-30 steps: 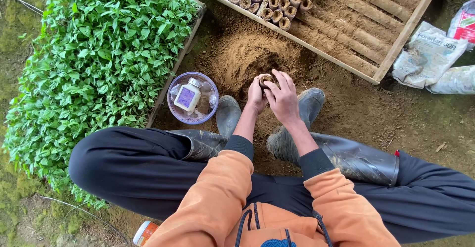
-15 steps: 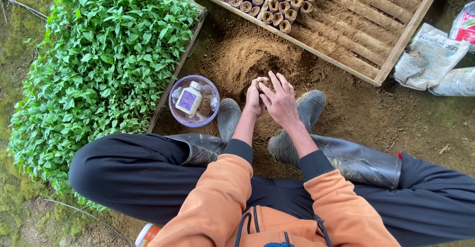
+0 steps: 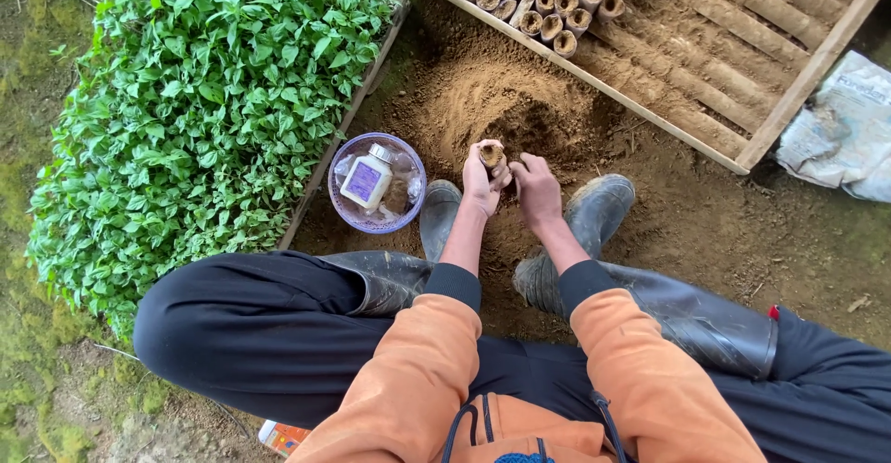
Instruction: The person sits cross-legged on the ground and fills small biodegradable seedling pots with soil by hand. They scoop soil from a pile, pack it into the pots, and place the filled pots into a wooden tray. The person also handles a small plastic bag and a container during the process.
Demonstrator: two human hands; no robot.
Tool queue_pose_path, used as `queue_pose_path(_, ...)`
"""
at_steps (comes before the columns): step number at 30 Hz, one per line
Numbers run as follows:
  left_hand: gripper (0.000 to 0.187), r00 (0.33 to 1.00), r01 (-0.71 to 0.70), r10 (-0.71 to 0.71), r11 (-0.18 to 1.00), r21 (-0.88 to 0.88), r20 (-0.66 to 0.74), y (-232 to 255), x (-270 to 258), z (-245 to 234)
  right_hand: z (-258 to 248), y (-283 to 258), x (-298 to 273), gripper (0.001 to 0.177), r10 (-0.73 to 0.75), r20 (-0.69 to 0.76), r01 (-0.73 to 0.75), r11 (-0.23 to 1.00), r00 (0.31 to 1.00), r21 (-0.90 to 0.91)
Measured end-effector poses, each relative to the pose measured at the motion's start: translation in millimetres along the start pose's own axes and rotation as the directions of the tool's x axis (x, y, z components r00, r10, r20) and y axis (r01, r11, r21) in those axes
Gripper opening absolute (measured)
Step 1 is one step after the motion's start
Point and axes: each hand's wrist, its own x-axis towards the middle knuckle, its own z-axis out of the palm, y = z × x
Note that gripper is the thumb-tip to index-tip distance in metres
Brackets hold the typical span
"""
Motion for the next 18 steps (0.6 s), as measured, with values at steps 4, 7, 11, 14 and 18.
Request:
queue_pose_path(4,0.027,1.0,0.002,-0.002,0.999,0.037,-0.008,9.5,-15.8,17.9,-15.5,9.4,21.8,0.023,0.16,-0.036,-0.148,0.962,0.986,0.228)
queue_pose_path(7,0.028,0.999,0.046,-0.045,0.998,0.04,-0.019,0.8,-9.0,17.1,-84.0,-27.5,47.6,0.016,0.227,-0.198,-0.113,0.879,0.954,0.464)
queue_pose_path(11,0.025,0.991,0.033,-0.035,0.999,-0.023,-0.126,-7.9,-7.3,31.5,-107.2,-40.2,53.0,0.024,0.078,-0.196,0.028,0.874,0.977,0.485)
queue_pose_path(14,0.031,0.993,0.046,-0.048,0.999,-0.025,-0.108,-7.1,-3.2,34.1,-111.2,-34.3,46.0,0.04,0.017,-0.188,0.052,0.933,0.982,0.357)
queue_pose_path(18,0.033,0.995,0.091,-0.091,0.996,-0.024,-0.029,-6.5,-9.1,35.7,-112.7,-34.3,36.1,0.058,-0.007,-0.074,0.019,0.986,0.997,0.168)
